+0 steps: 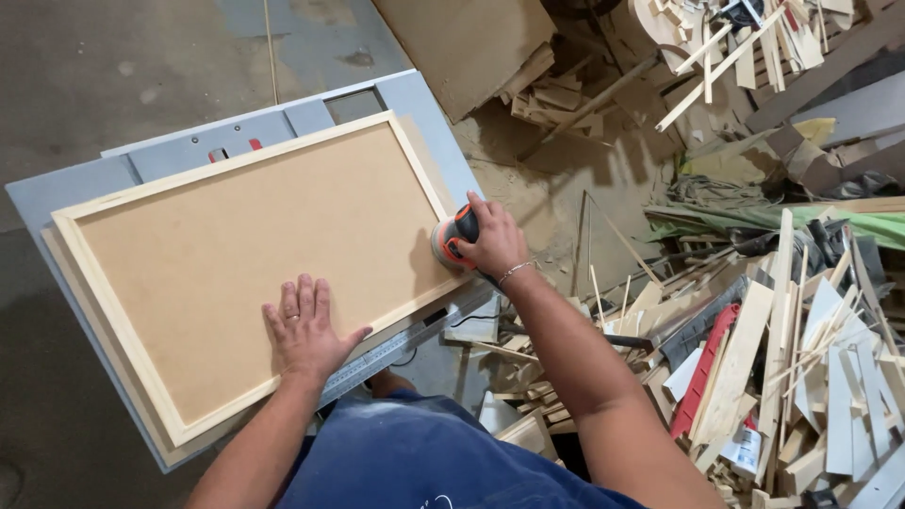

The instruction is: Sanding the edges and surface of a wooden frame using a handheld orbital sander.

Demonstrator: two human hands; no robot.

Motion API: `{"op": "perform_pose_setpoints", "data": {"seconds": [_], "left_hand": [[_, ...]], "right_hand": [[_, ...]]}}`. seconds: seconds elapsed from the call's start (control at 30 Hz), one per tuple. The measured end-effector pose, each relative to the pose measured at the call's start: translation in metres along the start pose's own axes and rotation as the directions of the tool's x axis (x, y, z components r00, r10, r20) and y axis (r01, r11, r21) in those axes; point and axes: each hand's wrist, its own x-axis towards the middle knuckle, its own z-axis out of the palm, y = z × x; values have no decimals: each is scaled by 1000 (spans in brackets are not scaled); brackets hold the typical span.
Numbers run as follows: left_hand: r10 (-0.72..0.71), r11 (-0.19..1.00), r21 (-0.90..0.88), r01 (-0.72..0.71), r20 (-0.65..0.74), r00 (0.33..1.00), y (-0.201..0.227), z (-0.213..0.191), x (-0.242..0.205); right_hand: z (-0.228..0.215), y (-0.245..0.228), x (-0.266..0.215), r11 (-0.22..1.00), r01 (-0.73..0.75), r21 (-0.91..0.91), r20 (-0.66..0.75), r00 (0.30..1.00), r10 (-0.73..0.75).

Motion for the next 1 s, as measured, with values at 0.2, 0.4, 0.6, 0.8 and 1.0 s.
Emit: {"op": "perform_pose_setpoints", "data": {"seconds": [0.2, 0.4, 0.6, 0.8, 1.0], "left_hand": [[-6, 1000, 30, 5, 26, 1000, -1, 3, 3], [-18, 999, 37, 17, 19, 1000, 0, 4, 2], [-29, 998, 54, 28, 7, 1000, 0, 5, 2], [-36, 995, 88, 36, 4, 999, 1, 11, 4], [66, 997, -7, -76, -421, 905, -7, 48, 10]], "right_hand": [[2, -2, 52, 998, 56, -1, -5, 998, -56], [-16, -45, 87, 994, 105, -42, -18, 994, -106], [-24, -74, 138, 988, 146, -45, -43, 988, -148], [-31, -89, 187, 987, 134, -86, -33, 990, -138], [-42, -109, 219, 986, 164, -3, -72, 984, -164]]}}
